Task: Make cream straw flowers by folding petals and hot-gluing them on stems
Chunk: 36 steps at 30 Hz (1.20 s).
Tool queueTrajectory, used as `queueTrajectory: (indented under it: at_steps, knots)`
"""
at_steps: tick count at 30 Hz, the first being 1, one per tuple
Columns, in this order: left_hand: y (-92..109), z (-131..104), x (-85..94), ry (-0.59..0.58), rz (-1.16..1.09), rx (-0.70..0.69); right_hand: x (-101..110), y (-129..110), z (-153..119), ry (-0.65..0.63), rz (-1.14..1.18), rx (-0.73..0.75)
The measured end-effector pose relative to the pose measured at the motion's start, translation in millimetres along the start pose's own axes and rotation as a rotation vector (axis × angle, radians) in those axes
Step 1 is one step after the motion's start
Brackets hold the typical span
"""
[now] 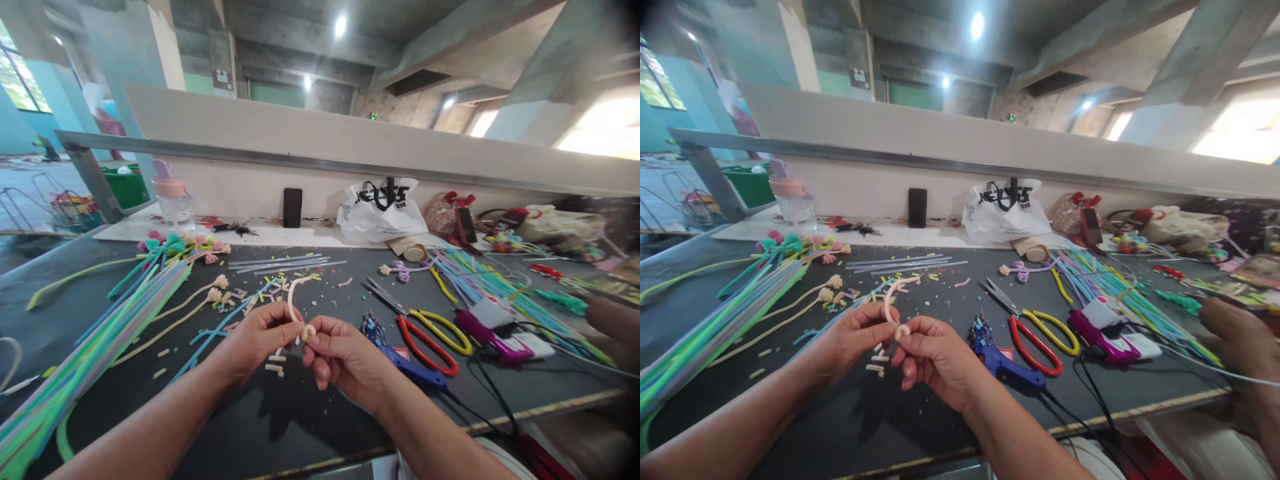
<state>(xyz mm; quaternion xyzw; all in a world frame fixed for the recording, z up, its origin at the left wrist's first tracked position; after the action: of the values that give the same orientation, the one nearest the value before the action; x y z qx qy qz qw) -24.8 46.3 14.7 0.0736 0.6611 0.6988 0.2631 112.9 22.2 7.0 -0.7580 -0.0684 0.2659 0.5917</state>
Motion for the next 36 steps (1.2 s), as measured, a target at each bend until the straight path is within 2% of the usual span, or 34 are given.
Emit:
queueTrajectory:
  at_steps: [5,9,13,18,22,26,31,36]
  knots:
    - [-4,0,-0.9,-0.073,0.008,0.062,2,-2,-2,-0.037,0.009,-0.047]
    - [-3,-1,-3.1,-0.13,0.094,0.057,3,3,-1,-0.052,-0.006,-0.116]
    - [-7,-1,-1.8,-0.058,0.119,0.072,3,6,0,-0.083,0.05,-0.191]
    - [-7,-1,-4.1,-0.019,0.084,0.067,4,7,1,-0.094,0.055,-0.217]
    - [-9,-2,-5.3,0.011,0.036,0.061,1,8,1,-0.053,0.004,-0.203]
    - [-15,-3,-6.3,0.052,-0.12,0.07,-1,8,2,0.011,-0.053,-0.169]
    - [-14,-4,-8.8,0.064,-0.219,0.073,-3,9,1,-0.027,-0.103,-0.145]
    - [-9,-4,-1.9,0.177,-0.246,0.044,-6,15,1,-0.062,-0.147,-0.145]
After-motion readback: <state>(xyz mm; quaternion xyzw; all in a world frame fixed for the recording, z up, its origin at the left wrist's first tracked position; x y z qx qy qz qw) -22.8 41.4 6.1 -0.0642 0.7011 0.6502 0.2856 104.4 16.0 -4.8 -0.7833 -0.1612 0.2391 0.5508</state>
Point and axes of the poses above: each hand's wrist, its own z-axis towards the middle knuckle, its own x-axis out of the back of the hand, y = z × x, the point moved 3 cm from there along z, towards the middle knuckle, and after that the axes turned 11 degrees about -z, right-handed, at the moved point
